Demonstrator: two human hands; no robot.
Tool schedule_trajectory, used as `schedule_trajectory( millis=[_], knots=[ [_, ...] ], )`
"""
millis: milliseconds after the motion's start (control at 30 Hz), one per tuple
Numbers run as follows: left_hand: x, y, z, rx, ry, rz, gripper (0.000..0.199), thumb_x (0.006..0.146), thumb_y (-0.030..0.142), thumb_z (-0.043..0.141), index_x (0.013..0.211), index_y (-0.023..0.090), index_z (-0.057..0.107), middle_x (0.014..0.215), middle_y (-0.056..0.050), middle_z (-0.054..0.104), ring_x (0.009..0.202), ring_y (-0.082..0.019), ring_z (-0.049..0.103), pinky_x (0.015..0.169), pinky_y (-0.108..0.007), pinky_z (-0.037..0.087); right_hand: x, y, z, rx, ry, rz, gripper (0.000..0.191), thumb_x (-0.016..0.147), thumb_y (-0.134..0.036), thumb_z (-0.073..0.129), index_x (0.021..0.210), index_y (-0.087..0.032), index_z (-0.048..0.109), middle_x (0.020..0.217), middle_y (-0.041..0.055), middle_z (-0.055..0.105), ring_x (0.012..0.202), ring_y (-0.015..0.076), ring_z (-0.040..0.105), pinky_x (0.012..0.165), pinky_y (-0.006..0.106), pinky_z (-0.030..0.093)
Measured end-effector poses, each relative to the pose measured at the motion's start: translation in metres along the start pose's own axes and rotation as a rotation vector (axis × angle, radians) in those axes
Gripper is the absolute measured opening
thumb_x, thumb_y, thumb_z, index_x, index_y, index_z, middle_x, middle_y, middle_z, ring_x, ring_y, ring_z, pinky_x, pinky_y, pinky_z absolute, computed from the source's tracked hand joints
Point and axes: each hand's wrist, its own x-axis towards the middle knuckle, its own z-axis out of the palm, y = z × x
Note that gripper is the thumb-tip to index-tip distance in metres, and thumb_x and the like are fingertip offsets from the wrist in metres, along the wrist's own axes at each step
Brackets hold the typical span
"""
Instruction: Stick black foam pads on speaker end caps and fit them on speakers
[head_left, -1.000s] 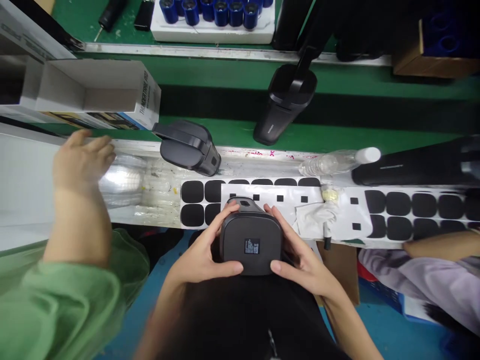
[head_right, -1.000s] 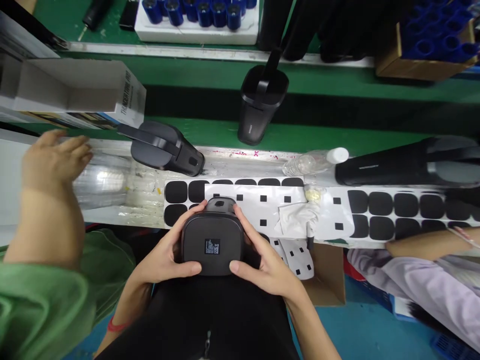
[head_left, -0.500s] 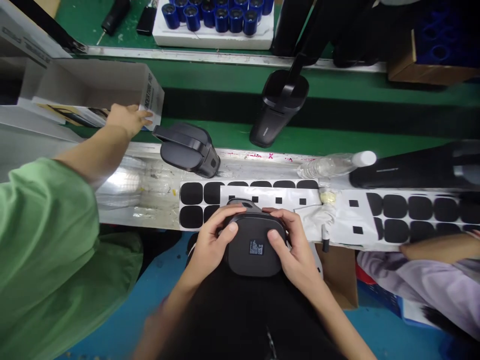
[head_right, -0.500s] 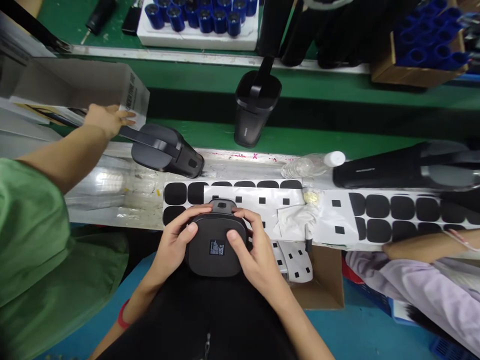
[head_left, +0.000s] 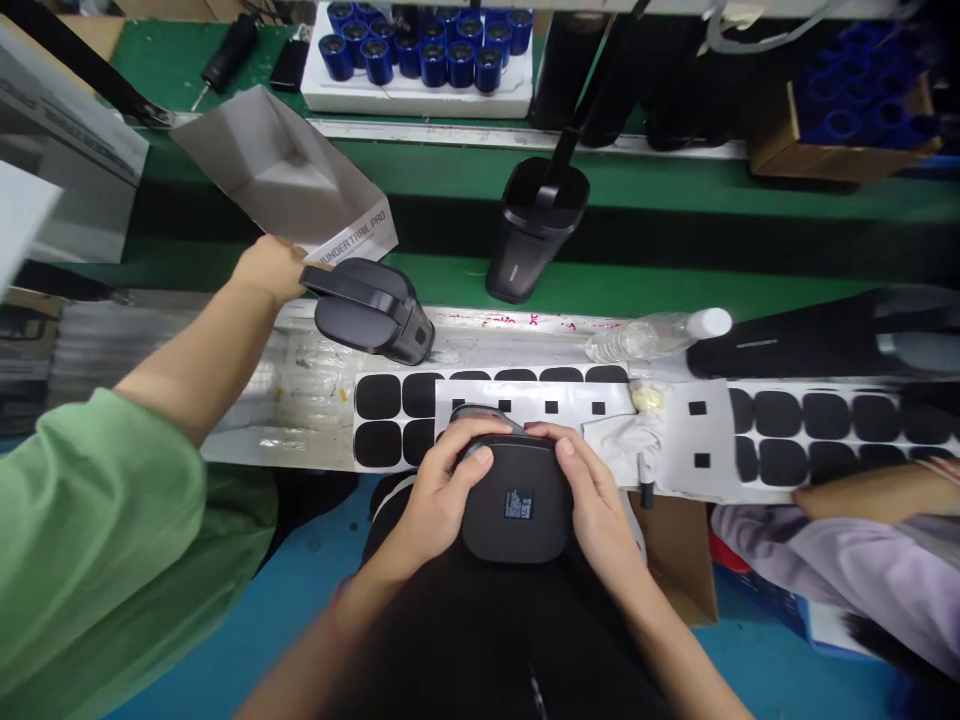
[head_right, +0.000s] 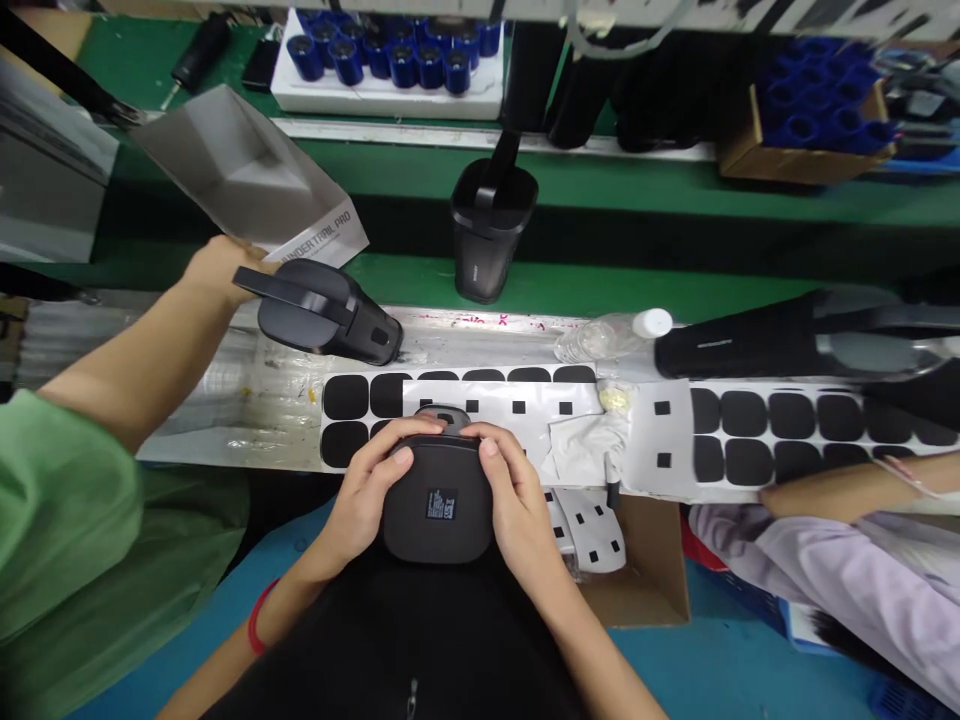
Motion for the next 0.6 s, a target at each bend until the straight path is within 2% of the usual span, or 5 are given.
schedule_trajectory(
  millis=[233,333,400,500,600],
  knots=[
    [0.021,0.018,0.009,-0.210,0.061,-0.210,0.008,0.071,0.018,0.061,0.065,0.019,0.066,0.083,0.004,0.073,0.093,-0.023,0.065,0.088,-0.034,0.047,-0.003,-0.002,0.004,0.055,-0.076,0.074,0.043,0.099,-0.064,0.042,0.111,-0.033,0.068,0.126,-0.0029,0.068,0.124,0.0184,0.058,0.106,0.030,0.043],
    [0.022,0.019,0.013,-0.218,0.083,-0.250,0.025,0.075,0.028,0.072,0.056,0.018,0.059,0.079,0.003,0.071,0.087,-0.021,0.065,0.084,-0.033,0.047,-0.003,-0.004,0.006,0.044,-0.067,0.071,0.045,0.093,-0.068,0.051,0.110,-0.031,0.068,0.125,-0.0011,0.069,0.123,0.0198,0.060,0.107,0.031,0.045],
    [0.019,0.011,0.012,-0.220,0.136,-0.227,0.030,0.084,0.042,0.068,0.065,0.019,0.068,0.089,0.002,0.074,0.096,-0.024,0.067,0.091,-0.035,0.048,-0.002,-0.007,0.004,0.084,-0.102,0.130,0.050,0.086,-0.070,0.060,0.116,-0.030,0.066,0.127,0.0006,0.068,0.120,0.0209,0.063,0.102,0.032,0.050],
    [0.011,-0.019,0.001,-0.203,0.302,-0.292,0.039,0.092,0.055,0.056,0.108,0.026,0.074,0.117,0.001,0.073,0.119,-0.030,0.064,0.103,-0.041,0.046,0.000,-0.007,-0.003,0.126,-0.155,0.239,0.059,0.083,-0.071,0.064,0.126,-0.031,0.062,0.131,0.0030,0.067,0.113,0.0221,0.068,0.090,0.032,0.057],
    [0.006,-0.054,-0.014,-0.022,0.450,-0.430,0.048,0.078,0.058,0.075,0.113,0.025,0.073,0.120,-0.004,0.073,0.127,-0.039,0.059,0.102,-0.049,0.047,-0.001,0.003,-0.015,0.036,-0.072,0.188,0.057,0.087,-0.073,0.057,0.121,-0.028,0.066,0.130,0.0054,0.069,0.117,0.0239,0.066,0.095,0.034,0.056]
  ],
)
